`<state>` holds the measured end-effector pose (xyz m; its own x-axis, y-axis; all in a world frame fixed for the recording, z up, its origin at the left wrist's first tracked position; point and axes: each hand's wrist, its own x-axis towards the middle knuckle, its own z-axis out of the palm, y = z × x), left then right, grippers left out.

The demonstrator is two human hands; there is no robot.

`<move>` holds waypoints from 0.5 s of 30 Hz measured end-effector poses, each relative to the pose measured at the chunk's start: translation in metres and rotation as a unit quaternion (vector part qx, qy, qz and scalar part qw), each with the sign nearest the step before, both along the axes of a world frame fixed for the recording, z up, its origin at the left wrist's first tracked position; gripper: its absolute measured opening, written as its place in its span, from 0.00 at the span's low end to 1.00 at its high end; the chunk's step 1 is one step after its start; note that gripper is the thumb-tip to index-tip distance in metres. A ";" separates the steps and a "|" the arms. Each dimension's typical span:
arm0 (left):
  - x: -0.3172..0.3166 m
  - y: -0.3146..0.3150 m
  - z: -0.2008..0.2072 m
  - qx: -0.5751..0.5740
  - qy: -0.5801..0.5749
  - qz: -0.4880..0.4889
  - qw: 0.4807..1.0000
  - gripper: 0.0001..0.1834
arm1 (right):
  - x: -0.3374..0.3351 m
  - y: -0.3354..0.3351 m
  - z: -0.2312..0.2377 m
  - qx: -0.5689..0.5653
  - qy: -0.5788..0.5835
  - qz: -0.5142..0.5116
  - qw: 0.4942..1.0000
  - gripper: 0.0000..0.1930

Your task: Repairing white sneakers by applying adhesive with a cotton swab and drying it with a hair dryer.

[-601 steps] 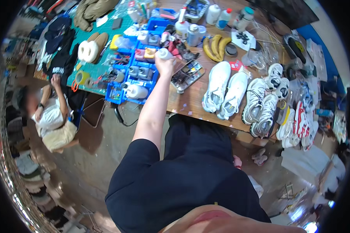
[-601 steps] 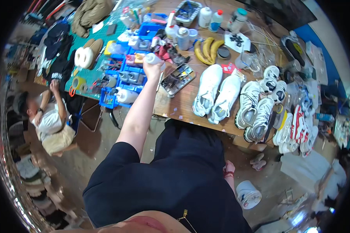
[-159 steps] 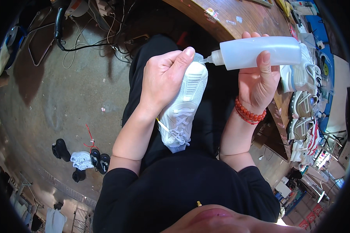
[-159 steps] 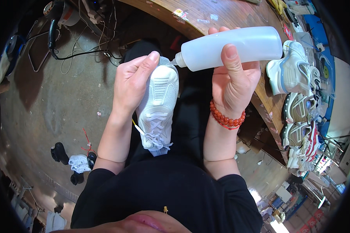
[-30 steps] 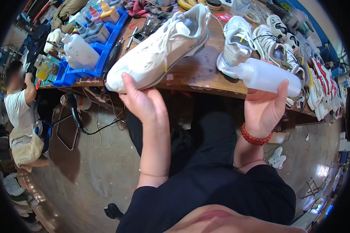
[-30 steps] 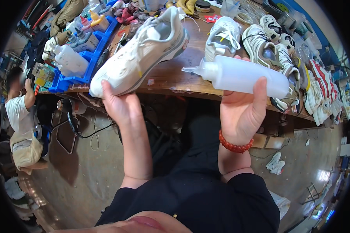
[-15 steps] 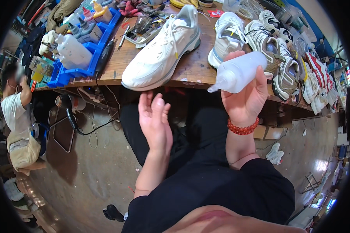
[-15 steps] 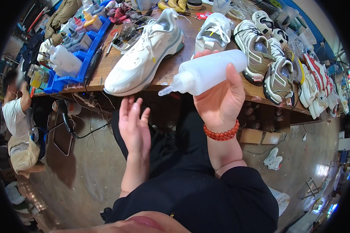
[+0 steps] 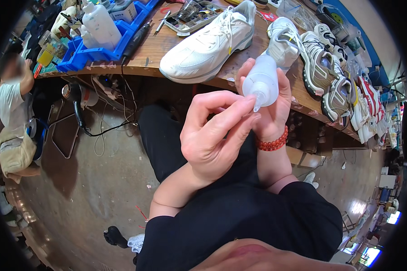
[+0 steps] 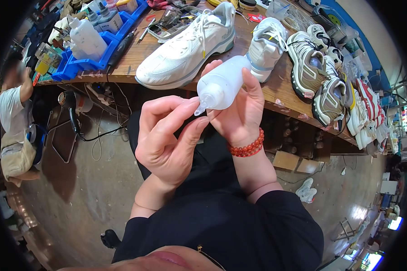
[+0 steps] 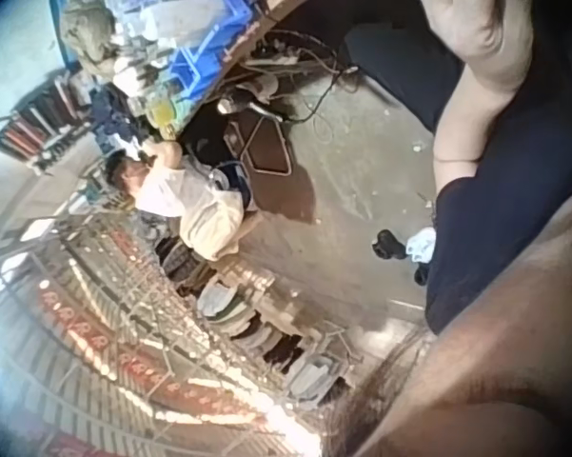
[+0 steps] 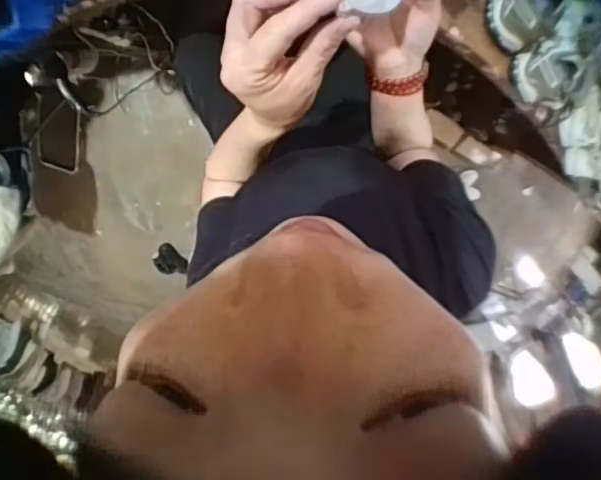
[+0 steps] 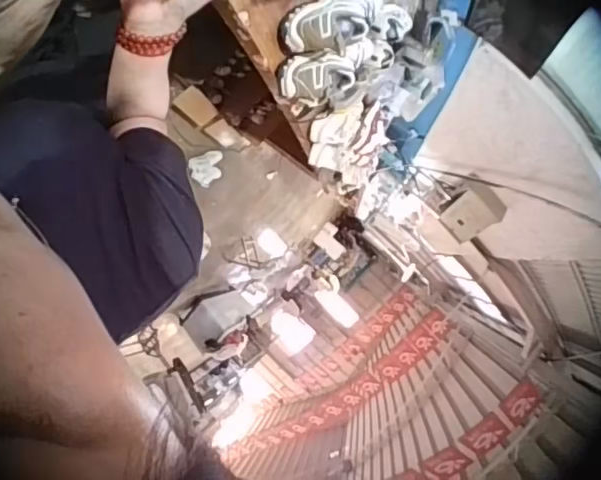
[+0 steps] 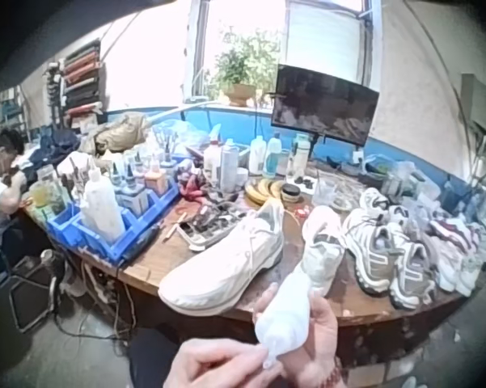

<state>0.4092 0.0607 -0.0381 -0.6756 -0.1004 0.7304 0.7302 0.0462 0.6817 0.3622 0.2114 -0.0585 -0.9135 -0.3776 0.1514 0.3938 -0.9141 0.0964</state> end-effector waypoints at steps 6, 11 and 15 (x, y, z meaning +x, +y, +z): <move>-0.009 0.001 -0.001 0.016 -0.009 0.018 1.000 0.15 | -0.002 -0.008 -0.003 -0.005 -0.033 0.039 0.999 0.18; -0.014 0.002 -0.003 0.026 -0.005 0.027 0.999 0.14 | -0.005 -0.009 -0.010 0.000 -0.051 0.074 0.996 0.20; -0.018 0.002 -0.004 0.024 0.004 0.036 0.999 0.14 | -0.005 -0.012 -0.014 0.029 -0.055 0.062 0.996 0.21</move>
